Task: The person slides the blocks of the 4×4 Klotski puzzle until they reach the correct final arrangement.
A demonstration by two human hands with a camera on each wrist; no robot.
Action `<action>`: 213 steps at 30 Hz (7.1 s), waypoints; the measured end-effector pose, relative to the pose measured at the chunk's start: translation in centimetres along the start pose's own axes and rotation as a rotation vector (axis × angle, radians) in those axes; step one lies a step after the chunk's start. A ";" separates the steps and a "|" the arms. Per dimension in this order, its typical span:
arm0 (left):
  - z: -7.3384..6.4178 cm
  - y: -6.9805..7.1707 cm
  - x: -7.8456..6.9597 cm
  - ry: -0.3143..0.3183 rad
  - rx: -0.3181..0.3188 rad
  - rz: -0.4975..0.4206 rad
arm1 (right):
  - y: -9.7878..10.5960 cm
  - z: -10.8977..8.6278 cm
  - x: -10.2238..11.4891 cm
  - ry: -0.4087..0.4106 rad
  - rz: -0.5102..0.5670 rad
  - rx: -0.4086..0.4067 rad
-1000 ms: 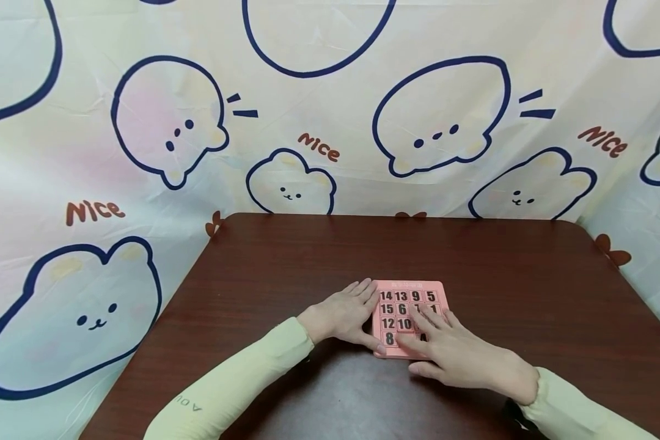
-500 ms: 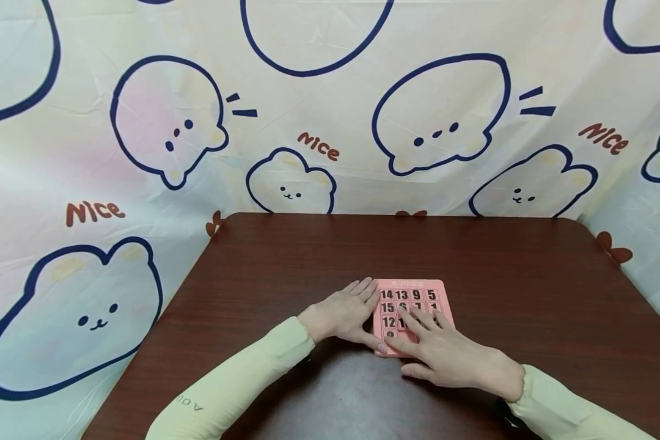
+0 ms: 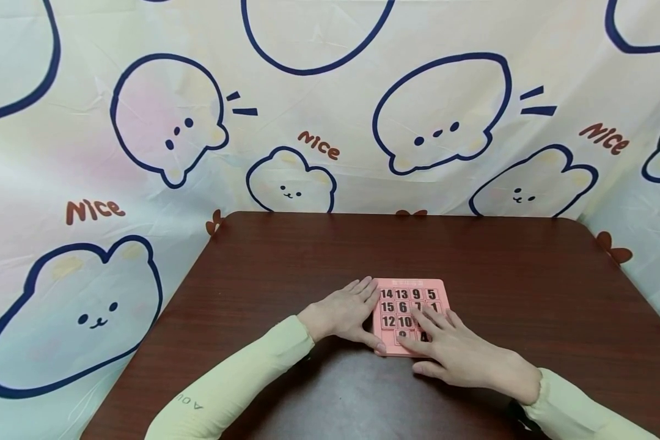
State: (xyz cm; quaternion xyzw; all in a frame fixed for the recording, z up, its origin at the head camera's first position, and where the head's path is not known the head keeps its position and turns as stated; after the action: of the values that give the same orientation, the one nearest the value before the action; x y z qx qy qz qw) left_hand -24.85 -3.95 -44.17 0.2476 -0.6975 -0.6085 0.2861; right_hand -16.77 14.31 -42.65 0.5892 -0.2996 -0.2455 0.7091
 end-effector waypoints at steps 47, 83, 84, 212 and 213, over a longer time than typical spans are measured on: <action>-0.1 0.2 -0.2 -0.003 -0.011 -0.009 | -0.4 3.3 -1.0 -0.071 0.001 0.062; -0.2 0.5 -0.2 -0.014 -0.035 0.000 | 0.4 4.2 -1.7 -0.099 0.002 0.051; -0.2 0.5 -0.2 -0.013 -0.034 0.002 | 0.3 4.4 -1.9 -0.108 0.010 0.059; -0.3 0.3 -0.2 0.015 -0.002 -0.024 | -0.7 5.5 -5.0 -0.244 0.061 0.104; -0.3 0.3 -0.2 0.014 -0.003 -0.025 | -0.7 5.5 -4.9 -0.241 0.061 0.103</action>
State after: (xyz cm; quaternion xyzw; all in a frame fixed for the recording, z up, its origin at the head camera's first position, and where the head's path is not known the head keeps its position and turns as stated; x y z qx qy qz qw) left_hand -24.55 -3.98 -43.90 0.2599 -0.6915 -0.6113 0.2838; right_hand -24.10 13.81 -43.29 0.5819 -0.4126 -0.2773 0.6436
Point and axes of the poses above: each hand's wrist, its own z-axis towards the middle knuckle, its own y-axis out of the back of the hand, x = y × z, the point moved 5 cm from there along z, towards the middle knuckle, and after that the axes turned 9 degrees about -x, right-handed, at the moved point
